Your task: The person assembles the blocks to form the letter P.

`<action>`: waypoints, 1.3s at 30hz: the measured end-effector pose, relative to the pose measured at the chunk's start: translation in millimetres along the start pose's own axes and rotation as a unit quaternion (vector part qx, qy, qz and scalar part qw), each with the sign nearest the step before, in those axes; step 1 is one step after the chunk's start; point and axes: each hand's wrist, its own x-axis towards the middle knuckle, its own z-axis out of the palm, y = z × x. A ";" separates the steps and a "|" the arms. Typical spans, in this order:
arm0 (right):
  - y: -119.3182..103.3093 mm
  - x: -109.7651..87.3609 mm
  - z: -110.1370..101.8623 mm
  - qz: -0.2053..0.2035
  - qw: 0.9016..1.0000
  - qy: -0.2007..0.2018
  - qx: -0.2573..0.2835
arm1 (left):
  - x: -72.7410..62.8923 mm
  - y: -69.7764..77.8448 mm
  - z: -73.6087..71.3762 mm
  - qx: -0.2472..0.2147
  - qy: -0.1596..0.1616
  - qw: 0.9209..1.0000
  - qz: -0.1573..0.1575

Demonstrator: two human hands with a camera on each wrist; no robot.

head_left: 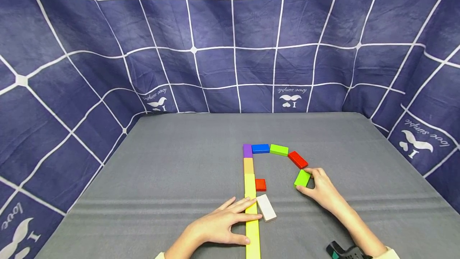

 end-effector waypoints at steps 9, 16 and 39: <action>0.7 -0.7 3.9 0.005 1.000 0.004 0.006 | 0.3 0.2 1.5 -0.003 0.000 1.000 -0.001; -3.6 -2.2 3.9 0.010 1.000 0.019 -0.006 | -0.2 0.1 2.7 -0.004 0.001 1.000 0.000; -107.9 -30.1 35.9 -0.012 0.991 -0.106 -0.079 | -1.1 0.1 -2.0 -0.002 -0.003 1.000 -0.001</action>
